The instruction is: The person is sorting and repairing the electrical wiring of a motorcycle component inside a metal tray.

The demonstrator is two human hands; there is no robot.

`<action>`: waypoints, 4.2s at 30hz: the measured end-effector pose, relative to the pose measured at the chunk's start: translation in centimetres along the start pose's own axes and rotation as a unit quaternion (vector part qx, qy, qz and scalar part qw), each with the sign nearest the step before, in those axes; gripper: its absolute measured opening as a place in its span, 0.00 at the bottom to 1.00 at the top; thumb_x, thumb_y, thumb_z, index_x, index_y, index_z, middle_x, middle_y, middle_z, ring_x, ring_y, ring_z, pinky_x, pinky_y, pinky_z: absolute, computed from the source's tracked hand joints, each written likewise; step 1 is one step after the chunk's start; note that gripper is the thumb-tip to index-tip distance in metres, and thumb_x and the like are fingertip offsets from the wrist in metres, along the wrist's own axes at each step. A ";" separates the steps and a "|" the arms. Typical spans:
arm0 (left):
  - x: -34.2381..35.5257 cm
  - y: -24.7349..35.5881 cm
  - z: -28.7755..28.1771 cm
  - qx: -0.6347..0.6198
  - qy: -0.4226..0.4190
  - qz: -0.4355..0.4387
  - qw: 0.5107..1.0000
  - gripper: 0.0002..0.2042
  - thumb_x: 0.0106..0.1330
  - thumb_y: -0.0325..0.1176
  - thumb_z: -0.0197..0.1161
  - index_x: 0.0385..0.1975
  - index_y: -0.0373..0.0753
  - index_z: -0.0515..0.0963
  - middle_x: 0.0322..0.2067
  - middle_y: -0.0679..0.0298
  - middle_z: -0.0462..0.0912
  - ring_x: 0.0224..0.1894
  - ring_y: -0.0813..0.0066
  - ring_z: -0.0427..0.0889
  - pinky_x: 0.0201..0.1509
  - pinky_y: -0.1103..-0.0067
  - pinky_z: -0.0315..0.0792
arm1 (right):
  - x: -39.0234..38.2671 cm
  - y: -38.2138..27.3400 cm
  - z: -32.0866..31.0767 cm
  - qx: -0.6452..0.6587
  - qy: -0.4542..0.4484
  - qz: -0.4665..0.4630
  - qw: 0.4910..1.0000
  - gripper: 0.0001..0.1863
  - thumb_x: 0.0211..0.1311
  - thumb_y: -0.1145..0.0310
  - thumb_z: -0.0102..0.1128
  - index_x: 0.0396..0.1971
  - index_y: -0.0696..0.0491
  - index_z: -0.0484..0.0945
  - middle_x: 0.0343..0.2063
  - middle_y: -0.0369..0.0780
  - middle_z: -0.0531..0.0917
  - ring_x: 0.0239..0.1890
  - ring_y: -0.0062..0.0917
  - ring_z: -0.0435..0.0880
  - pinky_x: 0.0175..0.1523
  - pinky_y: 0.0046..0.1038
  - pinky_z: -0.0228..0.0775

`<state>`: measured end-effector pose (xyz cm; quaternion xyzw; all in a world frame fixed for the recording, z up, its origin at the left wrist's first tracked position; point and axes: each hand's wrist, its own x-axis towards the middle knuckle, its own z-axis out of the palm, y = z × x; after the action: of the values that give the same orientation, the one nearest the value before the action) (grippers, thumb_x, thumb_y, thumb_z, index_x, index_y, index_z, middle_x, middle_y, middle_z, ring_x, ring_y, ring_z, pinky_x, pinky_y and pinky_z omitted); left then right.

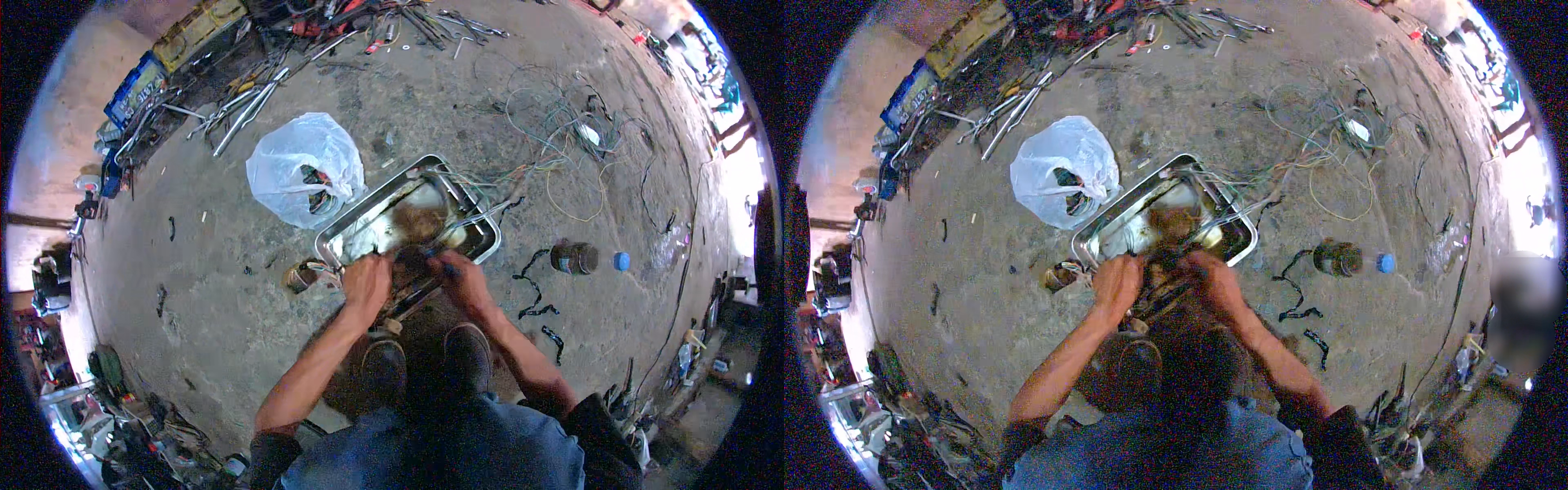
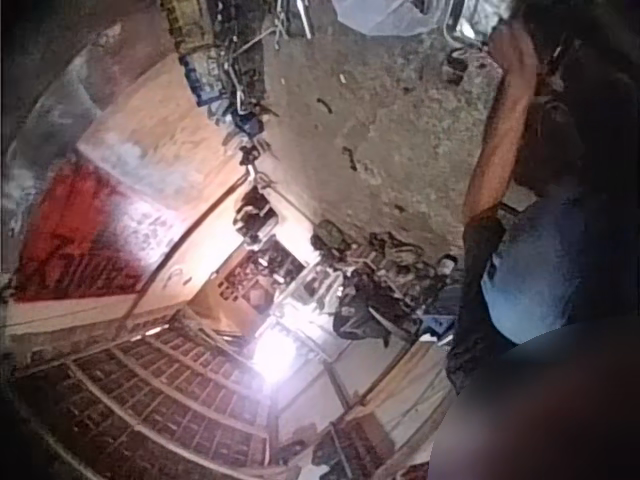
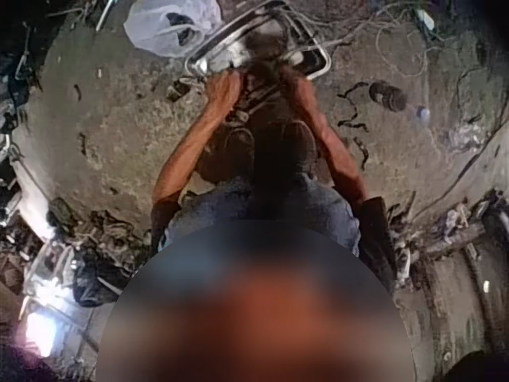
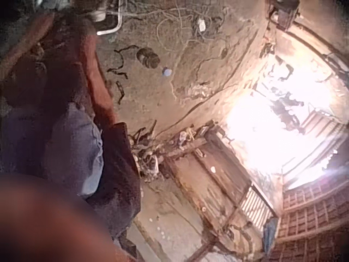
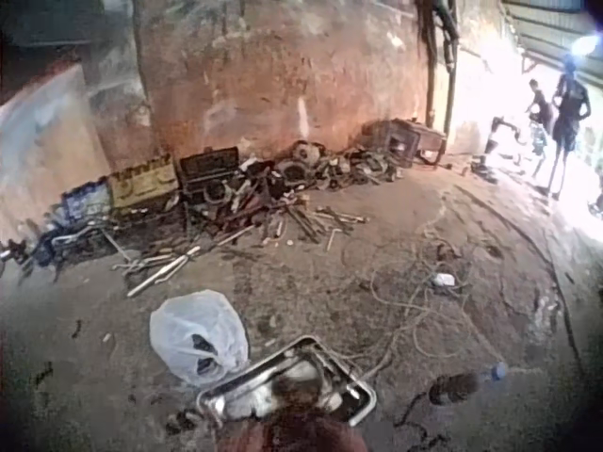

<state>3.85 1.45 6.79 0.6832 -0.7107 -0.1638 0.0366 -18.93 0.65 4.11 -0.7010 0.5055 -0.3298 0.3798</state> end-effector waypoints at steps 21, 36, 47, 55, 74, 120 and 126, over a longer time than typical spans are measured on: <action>0.4 1.4 1.7 0.053 0.037 0.000 0.998 0.09 0.65 0.29 0.61 0.26 0.40 0.88 0.26 0.54 0.87 0.31 0.61 0.88 0.38 0.64 0.78 | -1.5 -8.0 2.0 -0.084 0.004 -0.003 0.996 0.09 0.71 0.66 0.64 0.41 0.57 0.82 0.32 0.50 0.83 0.35 0.51 0.84 0.42 0.42 0.76; 0.8 0.4 1.3 0.039 0.008 0.048 0.998 0.05 0.58 0.27 0.63 0.26 0.39 0.87 0.27 0.52 0.87 0.31 0.59 0.89 0.33 0.64 0.79 | -1.4 -4.4 0.4 -0.129 0.073 -0.001 0.989 0.04 0.67 0.72 0.66 0.37 0.57 0.84 0.36 0.49 0.85 0.37 0.47 0.82 0.47 0.41 0.74; 0.5 0.2 1.2 0.062 0.060 0.096 0.992 0.03 0.57 0.28 0.65 0.26 0.41 0.85 0.25 0.57 0.85 0.32 0.56 0.88 0.34 0.62 0.77 | -1.9 -4.1 1.4 -0.185 0.026 -0.042 0.982 0.08 0.62 0.73 0.62 0.40 0.54 0.84 0.39 0.43 0.83 0.47 0.43 0.79 0.53 0.42 0.69; 1.3 1.6 0.6 0.041 0.011 0.078 0.996 0.05 0.57 0.27 0.64 0.23 0.40 0.87 0.24 0.53 0.86 0.31 0.55 0.89 0.35 0.62 0.78 | -4.0 -1.2 3.2 -0.054 0.034 -0.003 0.998 0.06 0.62 0.70 0.60 0.35 0.53 0.83 0.34 0.44 0.84 0.40 0.45 0.80 0.48 0.41 0.69; 2.1 2.0 1.7 0.078 -0.037 0.096 0.992 0.06 0.59 0.29 0.64 0.24 0.43 0.88 0.24 0.57 0.87 0.30 0.63 0.88 0.35 0.66 0.76 | -3.6 -3.1 -0.2 -0.092 0.118 -0.092 0.984 0.02 0.64 0.77 0.64 0.35 0.57 0.81 0.34 0.47 0.82 0.39 0.46 0.81 0.47 0.42 0.73; 1.6 1.0 0.1 0.099 -0.102 0.036 0.989 0.09 0.66 0.29 0.60 0.29 0.39 0.89 0.31 0.52 0.90 0.37 0.56 0.91 0.40 0.64 0.83 | -2.8 -4.7 1.5 -0.118 0.126 0.088 0.981 0.09 0.67 0.76 0.58 0.44 0.56 0.83 0.42 0.50 0.86 0.46 0.48 0.84 0.51 0.41 0.75; 1.1 1.4 0.9 0.065 0.014 0.090 0.994 0.08 0.63 0.28 0.63 0.25 0.41 0.89 0.28 0.52 0.89 0.29 0.56 0.89 0.35 0.58 0.77 | -3.2 -3.5 2.3 -0.036 0.011 0.116 0.992 0.04 0.66 0.75 0.59 0.38 0.56 0.82 0.35 0.48 0.84 0.37 0.46 0.84 0.43 0.42 0.74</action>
<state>2.21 0.57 6.20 0.6197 -0.7778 -0.1033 0.0165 -16.19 4.88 5.76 -0.6471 0.5995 -0.2728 0.3840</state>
